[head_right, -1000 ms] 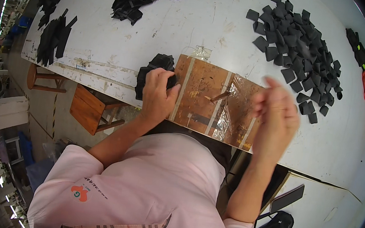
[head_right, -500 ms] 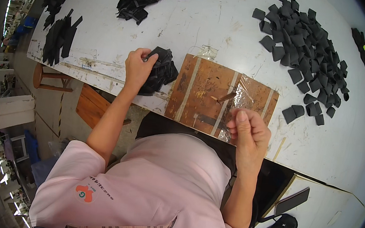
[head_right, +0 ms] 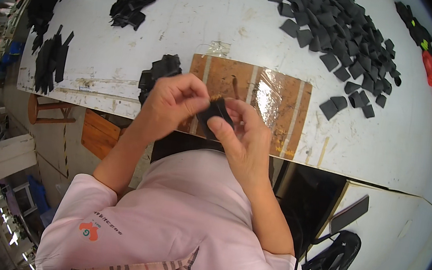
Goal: Applying glue to small black rubber or plastic components and joining them together at a workbench.
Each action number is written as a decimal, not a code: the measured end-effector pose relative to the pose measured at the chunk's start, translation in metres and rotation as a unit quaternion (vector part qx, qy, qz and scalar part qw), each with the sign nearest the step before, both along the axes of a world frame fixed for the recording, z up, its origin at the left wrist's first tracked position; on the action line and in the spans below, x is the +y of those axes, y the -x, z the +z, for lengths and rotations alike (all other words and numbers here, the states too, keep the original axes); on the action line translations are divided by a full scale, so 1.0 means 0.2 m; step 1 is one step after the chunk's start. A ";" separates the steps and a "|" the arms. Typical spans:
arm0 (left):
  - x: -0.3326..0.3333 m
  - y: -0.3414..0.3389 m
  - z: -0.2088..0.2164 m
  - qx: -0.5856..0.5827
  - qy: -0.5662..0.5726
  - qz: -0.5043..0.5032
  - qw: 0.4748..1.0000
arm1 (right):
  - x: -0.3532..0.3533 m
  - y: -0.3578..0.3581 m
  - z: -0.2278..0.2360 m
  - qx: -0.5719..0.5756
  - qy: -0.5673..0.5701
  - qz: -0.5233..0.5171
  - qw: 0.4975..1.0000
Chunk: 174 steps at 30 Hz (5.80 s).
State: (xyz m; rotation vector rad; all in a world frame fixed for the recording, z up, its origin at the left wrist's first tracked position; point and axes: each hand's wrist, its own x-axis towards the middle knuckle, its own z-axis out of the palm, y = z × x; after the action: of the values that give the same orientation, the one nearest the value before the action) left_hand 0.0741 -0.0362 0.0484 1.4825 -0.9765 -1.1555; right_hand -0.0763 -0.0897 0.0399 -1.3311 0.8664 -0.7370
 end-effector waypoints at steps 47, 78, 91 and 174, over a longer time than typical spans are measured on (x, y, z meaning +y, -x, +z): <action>-0.05 0.19 0.12 0.571 -0.002 0.061 0.818 | -0.13 0.08 0.05 0.008 0.146 -0.048 0.988; -0.16 0.13 0.18 -0.112 0.340 0.059 0.932 | -0.18 0.03 0.25 0.015 0.387 -0.006 0.922; -0.08 0.20 0.17 0.251 0.258 0.183 0.915 | -0.21 0.00 0.19 0.016 0.487 -0.025 0.873; -0.09 0.12 0.10 0.465 0.056 0.052 0.882 | -0.31 0.03 0.20 -0.127 -0.192 0.193 0.954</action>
State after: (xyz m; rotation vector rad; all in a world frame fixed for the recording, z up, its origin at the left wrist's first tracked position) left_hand 0.0502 -0.0538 0.0686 0.6980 -0.2735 -1.4717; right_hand -0.0822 -0.1515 0.0791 -0.9882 0.4876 -0.3931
